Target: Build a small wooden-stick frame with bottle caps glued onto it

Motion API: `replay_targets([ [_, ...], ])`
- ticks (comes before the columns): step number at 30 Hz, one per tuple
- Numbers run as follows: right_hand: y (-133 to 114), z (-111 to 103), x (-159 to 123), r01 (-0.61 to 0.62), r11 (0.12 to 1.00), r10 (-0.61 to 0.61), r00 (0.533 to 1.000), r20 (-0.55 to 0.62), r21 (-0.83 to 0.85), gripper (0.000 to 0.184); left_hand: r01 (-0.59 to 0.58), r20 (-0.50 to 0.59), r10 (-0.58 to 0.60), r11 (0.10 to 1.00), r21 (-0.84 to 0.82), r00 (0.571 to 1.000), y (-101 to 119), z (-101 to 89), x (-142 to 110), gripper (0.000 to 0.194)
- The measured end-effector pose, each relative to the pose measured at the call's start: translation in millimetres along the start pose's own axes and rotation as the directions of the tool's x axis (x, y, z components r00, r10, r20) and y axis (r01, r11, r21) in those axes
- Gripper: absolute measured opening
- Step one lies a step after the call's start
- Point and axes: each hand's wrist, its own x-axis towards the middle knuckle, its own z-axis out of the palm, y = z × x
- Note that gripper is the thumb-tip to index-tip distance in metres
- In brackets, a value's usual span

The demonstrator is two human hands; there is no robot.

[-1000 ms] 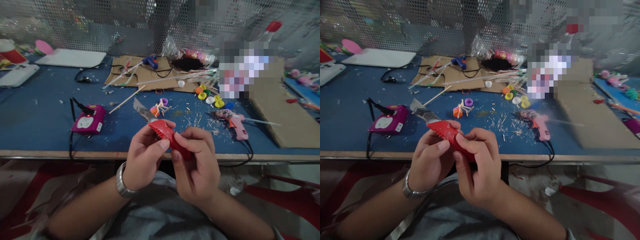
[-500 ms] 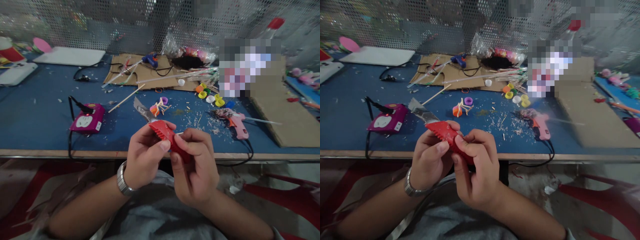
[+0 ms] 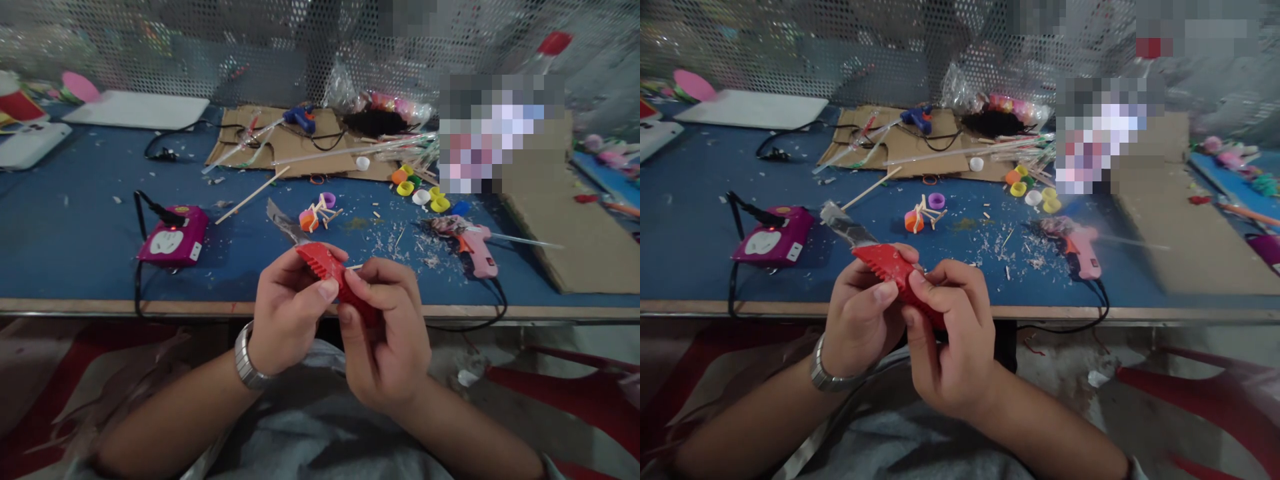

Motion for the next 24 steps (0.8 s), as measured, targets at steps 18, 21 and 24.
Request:
replay_targets([
  [18, 4.2, -0.1, -2.9, -0.035, 0.999, 0.035, 0.999, -0.001, 0.036, 0.036, 0.018, 0.01, -0.019, 1.0, 0.023, 1.0, -1.2, -1.5, -1.9, 0.02],
  [21, 6.5, -6.6, 0.3, -0.035, 0.999, 0.035, 0.999, 0.004, 0.007, 0.038, 0.013, 0.089, -0.019, 0.998, 0.06, 0.996, 3.6, -2.2, -4.3, 0.032],
  [24, 6.6, -15.4, 5.7, -0.023, 0.999, 0.024, 1.0, 0.004, -0.044, 0.035, -0.043, 0.072, 0.03, 0.981, 0.187, 0.997, 11.1, -4.4, -6.9, 0.042],
])
